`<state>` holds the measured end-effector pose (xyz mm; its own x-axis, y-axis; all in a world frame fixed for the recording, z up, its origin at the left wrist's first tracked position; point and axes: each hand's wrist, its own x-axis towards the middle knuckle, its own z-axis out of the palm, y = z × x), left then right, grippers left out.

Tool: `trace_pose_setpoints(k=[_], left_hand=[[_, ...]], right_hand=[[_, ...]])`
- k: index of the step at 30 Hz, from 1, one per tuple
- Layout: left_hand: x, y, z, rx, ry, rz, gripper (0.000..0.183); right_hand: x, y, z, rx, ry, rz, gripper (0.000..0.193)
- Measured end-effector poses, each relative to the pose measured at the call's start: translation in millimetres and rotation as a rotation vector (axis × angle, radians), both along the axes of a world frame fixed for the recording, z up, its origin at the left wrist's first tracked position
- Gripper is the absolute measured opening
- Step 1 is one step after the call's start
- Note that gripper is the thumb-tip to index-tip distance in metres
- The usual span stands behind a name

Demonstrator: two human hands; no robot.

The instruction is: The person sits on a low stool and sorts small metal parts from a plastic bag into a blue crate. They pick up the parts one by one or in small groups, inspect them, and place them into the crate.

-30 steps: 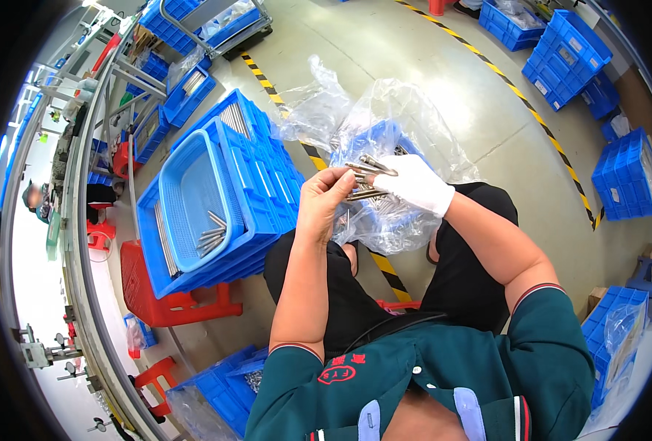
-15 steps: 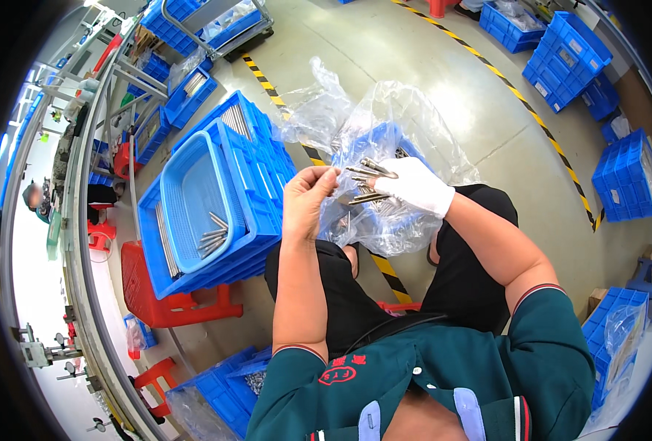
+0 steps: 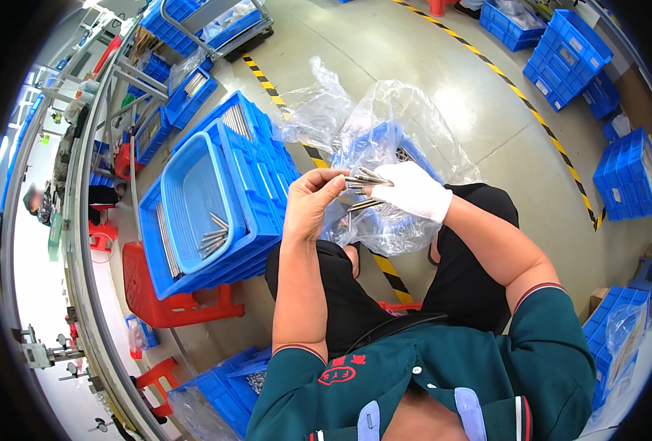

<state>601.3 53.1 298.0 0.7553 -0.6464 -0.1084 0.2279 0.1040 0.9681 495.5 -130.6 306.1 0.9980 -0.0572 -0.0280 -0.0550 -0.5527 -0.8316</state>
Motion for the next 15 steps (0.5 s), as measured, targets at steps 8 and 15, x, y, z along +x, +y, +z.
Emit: trace_pose_setpoints(k=[8, 15], left_hand=[[-1.9, -1.2, -1.6, 0.010, -0.015, -0.004, 0.015], [-1.6, -3.6, -5.9, -0.007, -0.013, -0.029, 0.014]], right_hand=[[-3.8, 2.1, 5.8, -0.018, 0.045, 0.005, 0.034], [-2.2, 2.9, 3.3, 0.011, 0.039, -0.012, 0.034]])
